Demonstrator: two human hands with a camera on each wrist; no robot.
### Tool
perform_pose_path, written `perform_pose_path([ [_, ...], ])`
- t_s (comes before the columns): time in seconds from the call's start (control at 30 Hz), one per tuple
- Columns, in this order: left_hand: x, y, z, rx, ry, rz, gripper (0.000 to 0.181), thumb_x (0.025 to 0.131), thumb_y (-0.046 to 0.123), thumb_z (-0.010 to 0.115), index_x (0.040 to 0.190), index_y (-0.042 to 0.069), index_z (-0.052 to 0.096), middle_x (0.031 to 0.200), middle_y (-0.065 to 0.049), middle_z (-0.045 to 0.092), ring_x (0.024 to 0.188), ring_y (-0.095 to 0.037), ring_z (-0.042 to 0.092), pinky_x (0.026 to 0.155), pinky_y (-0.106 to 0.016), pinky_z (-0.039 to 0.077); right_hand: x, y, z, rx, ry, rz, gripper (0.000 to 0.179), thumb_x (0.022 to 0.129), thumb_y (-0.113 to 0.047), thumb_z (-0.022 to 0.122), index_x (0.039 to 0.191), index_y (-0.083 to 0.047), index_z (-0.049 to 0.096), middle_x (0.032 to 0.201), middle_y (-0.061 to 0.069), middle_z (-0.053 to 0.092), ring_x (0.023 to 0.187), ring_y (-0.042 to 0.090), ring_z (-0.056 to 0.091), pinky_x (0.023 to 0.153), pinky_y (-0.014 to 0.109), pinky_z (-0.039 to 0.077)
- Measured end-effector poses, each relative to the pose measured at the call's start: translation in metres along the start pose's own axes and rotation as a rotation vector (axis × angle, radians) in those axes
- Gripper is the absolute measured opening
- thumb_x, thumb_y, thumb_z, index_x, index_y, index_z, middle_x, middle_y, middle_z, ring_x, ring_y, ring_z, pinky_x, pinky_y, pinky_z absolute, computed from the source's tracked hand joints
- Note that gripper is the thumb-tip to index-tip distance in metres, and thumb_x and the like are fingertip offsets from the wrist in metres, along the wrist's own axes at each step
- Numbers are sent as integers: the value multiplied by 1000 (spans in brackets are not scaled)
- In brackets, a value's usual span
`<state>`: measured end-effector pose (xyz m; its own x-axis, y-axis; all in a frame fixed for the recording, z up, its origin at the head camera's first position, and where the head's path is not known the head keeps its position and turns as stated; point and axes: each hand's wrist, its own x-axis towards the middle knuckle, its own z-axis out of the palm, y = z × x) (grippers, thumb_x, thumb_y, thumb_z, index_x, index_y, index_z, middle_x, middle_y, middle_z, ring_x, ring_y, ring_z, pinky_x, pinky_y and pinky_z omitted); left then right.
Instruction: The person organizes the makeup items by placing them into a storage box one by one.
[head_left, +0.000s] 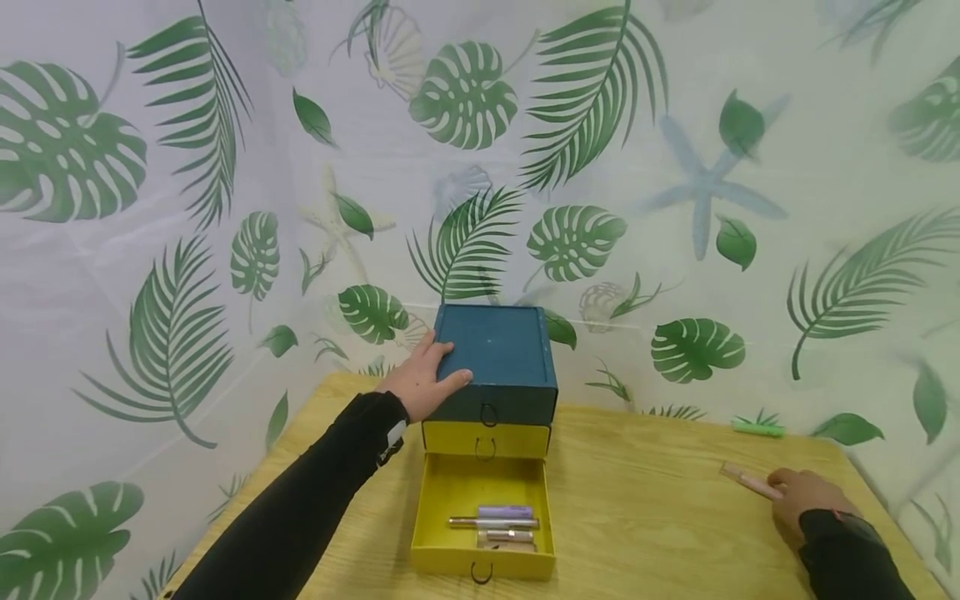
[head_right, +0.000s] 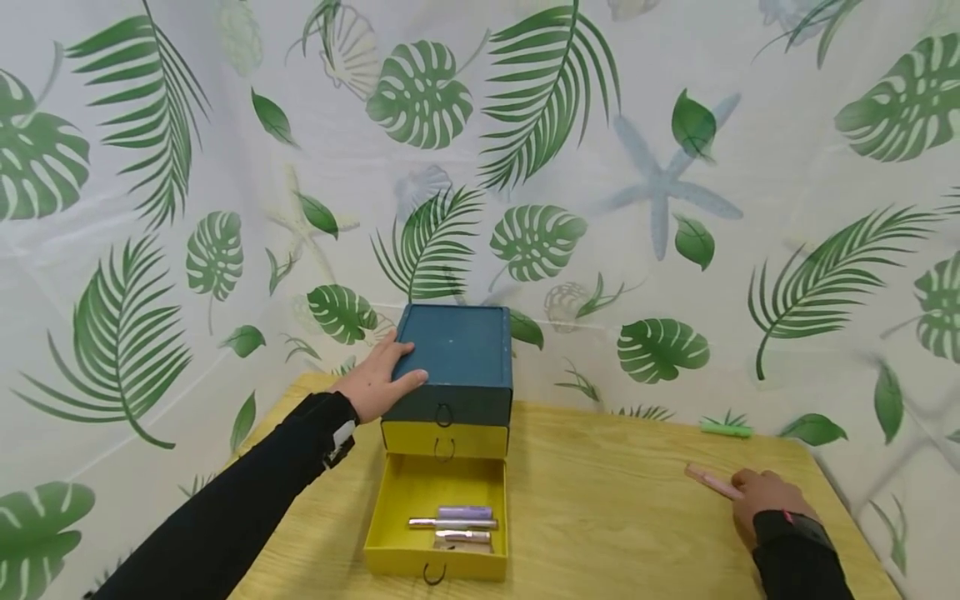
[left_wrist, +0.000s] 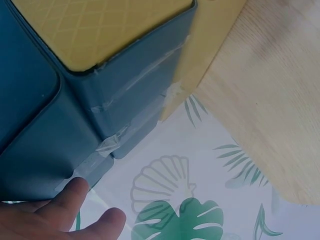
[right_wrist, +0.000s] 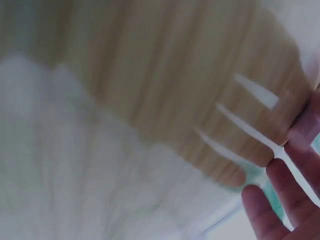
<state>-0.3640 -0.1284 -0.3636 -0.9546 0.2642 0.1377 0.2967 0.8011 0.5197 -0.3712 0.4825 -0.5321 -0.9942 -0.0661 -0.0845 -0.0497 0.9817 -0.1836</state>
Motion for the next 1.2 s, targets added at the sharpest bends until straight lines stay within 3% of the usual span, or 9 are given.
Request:
perform_pose_path([
  [0.07,0,1,0,-5,0,0,73,102,56,53,158,11,37,169,-15,9,147,-38,32,117,-57,38,1,-9,0,-9,12,-61,30,96,-25,66,102,4,69,86,16,65,78,38,63,69,58,56],
  [0.2,1,2,1,-10,0,-10,73,102,56,52,158,11,37,169,-15,9,146,-38,33,116,-58,39,-2,-28,-3,-20,11,-133,32,96,-37,70,92,-5,71,83,7,67,72,27,62,67,54,56],
  [0.5,4,4,3,-7,6,-15,74,102,58,52,158,12,36,169,-13,10,149,-36,29,117,-58,37,-11,-80,-2,21,38,-179,11,94,-20,73,99,-11,71,85,0,65,72,20,60,65,47,55],
  [0.67,3,5,2,-20,2,-11,75,102,59,51,159,13,35,169,-13,9,149,-36,28,117,-57,37,-21,-131,-3,85,53,-234,8,95,-15,71,103,-16,72,87,-5,63,75,16,58,68,40,54],
  [0.93,0,2,0,-40,5,-16,75,102,59,51,159,12,34,169,-13,7,149,-37,28,117,-55,38,-39,-224,-13,146,128,-382,6,94,-23,73,100,-25,73,83,-16,61,70,6,53,63,31,50],
  [1.2,-1,2,2,-56,7,-17,76,101,59,52,159,13,35,169,-13,8,150,-36,26,118,-53,37,-52,-289,-19,160,160,-534,7,99,-33,67,98,-26,70,84,-18,54,69,3,48,61,24,47],
])
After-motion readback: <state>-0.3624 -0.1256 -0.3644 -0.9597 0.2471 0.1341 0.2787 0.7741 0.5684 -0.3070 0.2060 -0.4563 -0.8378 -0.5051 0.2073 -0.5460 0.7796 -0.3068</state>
